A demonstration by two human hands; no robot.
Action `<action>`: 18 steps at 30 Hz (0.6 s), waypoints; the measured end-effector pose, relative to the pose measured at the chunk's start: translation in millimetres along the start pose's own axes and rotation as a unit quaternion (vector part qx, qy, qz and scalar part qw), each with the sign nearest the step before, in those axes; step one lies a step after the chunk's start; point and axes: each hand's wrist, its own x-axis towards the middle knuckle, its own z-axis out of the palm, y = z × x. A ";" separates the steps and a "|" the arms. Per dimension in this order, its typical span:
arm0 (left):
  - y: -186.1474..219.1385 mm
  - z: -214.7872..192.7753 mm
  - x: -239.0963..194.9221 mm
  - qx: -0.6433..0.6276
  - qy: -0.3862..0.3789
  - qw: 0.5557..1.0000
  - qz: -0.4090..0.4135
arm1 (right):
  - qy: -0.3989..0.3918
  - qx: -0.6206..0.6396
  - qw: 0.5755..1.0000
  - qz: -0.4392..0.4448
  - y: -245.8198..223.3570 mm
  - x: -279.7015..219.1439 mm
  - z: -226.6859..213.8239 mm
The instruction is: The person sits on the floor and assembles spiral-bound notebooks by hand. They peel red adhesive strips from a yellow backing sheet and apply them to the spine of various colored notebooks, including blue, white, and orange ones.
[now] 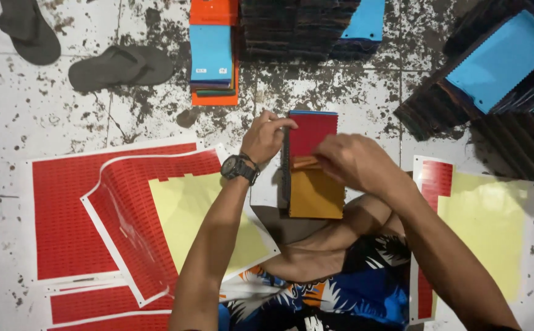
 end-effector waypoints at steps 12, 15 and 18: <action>-11.6 14.8 8.6 0.140 -0.048 0.987 -0.065 | 0.111 -0.029 0.992 -0.044 -39.5 -62.4 71.8; -3.9 10.0 5.0 0.157 -0.062 0.982 -0.083 | 0.103 0.010 0.994 -0.030 -38.1 -71.2 94.9; -15.0 9.3 0.6 0.168 -0.044 0.985 -0.001 | 0.157 -0.001 0.987 -0.041 -39.3 -70.5 108.3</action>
